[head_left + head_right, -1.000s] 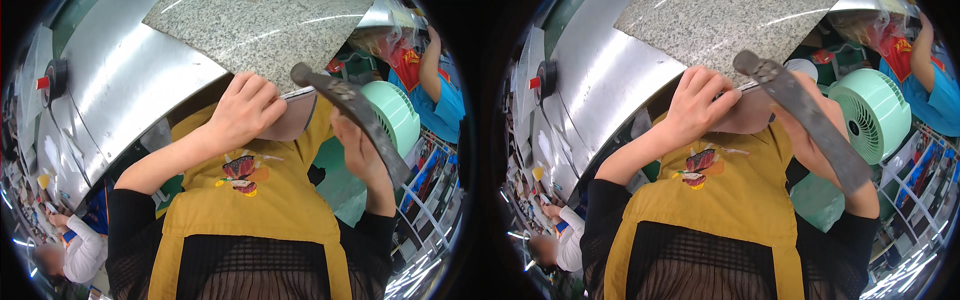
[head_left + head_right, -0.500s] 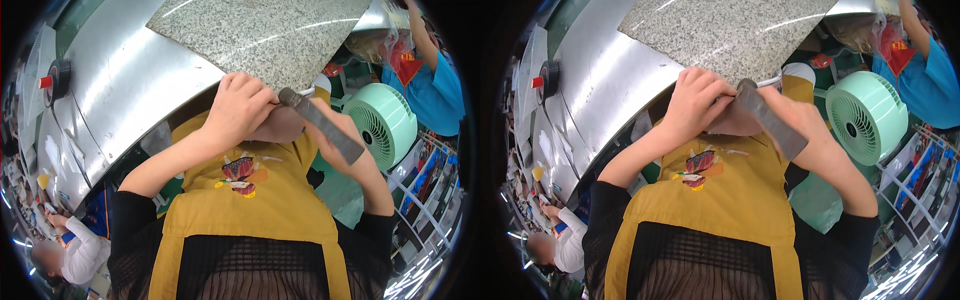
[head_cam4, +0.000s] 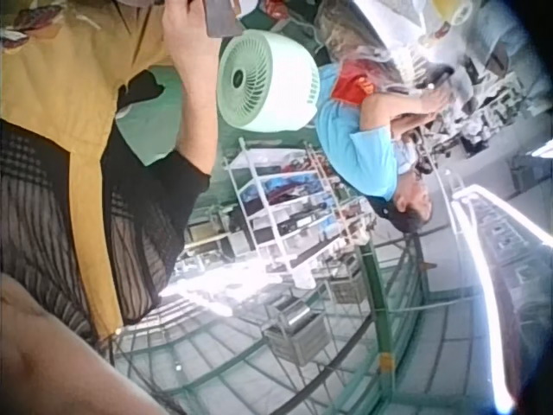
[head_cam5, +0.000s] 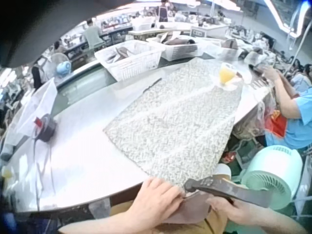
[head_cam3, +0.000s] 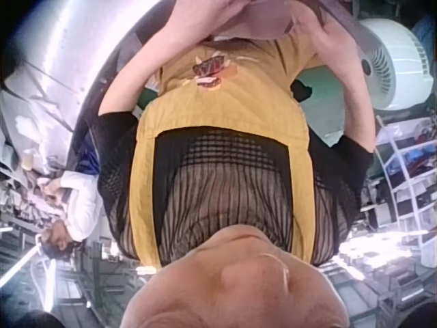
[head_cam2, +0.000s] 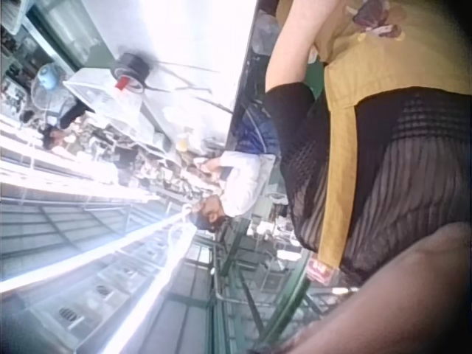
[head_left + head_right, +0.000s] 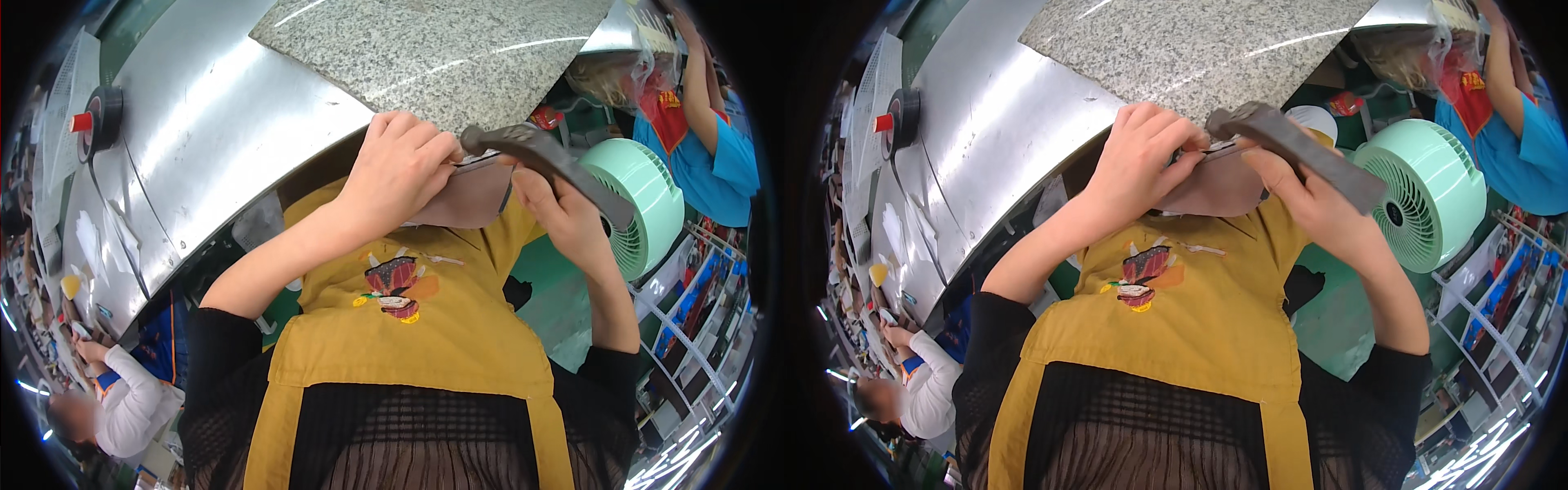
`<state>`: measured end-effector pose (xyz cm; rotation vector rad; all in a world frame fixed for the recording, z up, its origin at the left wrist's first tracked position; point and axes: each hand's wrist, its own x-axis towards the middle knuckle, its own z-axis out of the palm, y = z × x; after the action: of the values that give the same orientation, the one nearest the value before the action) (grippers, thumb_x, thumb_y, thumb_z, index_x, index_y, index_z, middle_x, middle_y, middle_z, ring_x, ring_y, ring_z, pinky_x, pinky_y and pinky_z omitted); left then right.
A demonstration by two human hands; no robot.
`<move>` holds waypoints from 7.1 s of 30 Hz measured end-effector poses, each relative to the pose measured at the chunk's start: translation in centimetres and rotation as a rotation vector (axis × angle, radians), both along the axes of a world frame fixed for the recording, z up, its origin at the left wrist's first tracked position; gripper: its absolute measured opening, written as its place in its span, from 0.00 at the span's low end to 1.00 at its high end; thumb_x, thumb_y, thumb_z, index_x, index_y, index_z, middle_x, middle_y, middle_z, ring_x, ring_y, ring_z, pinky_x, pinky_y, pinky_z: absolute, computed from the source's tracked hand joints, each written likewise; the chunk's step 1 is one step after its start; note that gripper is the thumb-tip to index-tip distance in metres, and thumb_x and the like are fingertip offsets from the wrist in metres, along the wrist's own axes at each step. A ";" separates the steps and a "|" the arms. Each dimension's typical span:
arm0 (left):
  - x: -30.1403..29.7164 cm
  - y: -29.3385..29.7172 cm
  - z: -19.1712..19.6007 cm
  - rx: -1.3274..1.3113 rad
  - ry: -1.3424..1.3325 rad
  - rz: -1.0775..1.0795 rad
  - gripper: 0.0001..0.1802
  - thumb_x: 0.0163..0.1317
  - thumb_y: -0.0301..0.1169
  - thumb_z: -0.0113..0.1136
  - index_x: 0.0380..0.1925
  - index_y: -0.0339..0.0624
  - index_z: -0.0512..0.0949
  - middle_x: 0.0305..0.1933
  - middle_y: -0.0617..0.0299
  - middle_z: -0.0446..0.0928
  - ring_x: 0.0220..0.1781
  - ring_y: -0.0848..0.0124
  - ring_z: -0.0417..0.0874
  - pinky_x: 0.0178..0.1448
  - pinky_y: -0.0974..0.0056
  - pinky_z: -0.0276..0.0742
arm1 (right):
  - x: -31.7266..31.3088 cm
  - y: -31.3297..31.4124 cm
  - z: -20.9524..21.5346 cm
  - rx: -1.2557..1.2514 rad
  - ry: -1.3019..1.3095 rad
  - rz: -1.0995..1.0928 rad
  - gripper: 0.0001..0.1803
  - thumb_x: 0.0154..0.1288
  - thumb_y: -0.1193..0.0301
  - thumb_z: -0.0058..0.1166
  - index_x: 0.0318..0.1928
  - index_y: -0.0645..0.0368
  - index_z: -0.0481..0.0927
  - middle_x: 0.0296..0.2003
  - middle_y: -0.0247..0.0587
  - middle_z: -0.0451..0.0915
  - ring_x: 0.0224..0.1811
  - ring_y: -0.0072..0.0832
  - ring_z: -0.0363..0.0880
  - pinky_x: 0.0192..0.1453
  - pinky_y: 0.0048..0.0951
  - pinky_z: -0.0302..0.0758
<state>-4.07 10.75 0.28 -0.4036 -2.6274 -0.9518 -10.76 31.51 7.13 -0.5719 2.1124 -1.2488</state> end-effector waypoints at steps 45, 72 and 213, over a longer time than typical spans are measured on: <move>-1.3 -1.8 3.1 0.256 -1.021 -0.552 0.11 0.62 0.35 0.59 0.36 0.37 0.77 0.35 0.60 0.80 0.42 0.74 0.80 0.46 0.69 0.74 | 3.3 3.0 -7.3 -0.411 0.030 -0.278 0.09 0.60 0.84 0.55 0.39 0.62 0.72 0.36 0.35 0.74 0.36 0.18 0.69 0.41 0.21 0.66; -1.2 0.2 1.9 -0.353 0.036 -0.097 0.16 0.47 0.27 0.60 0.39 0.53 0.81 0.30 0.70 0.72 0.24 0.75 0.75 0.29 0.69 0.68 | -0.1 1.8 0.9 0.070 0.259 -0.012 0.13 0.67 0.75 0.51 0.50 0.61 0.73 0.33 0.47 0.77 0.30 0.41 0.74 0.37 0.29 0.72; -0.3 -0.6 0.7 -0.305 0.122 -0.083 0.11 0.47 0.28 0.57 0.34 0.46 0.77 0.32 0.68 0.69 0.32 0.73 0.73 0.42 0.65 0.63 | 0.4 -1.5 3.0 0.119 0.314 0.161 0.12 0.65 0.78 0.44 0.49 0.63 0.70 0.29 0.46 0.73 0.29 0.36 0.71 0.35 0.30 0.69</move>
<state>-4.33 10.15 0.96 -0.6260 -2.6633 -0.5279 -10.39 30.02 10.09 -0.9143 2.3226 -0.9874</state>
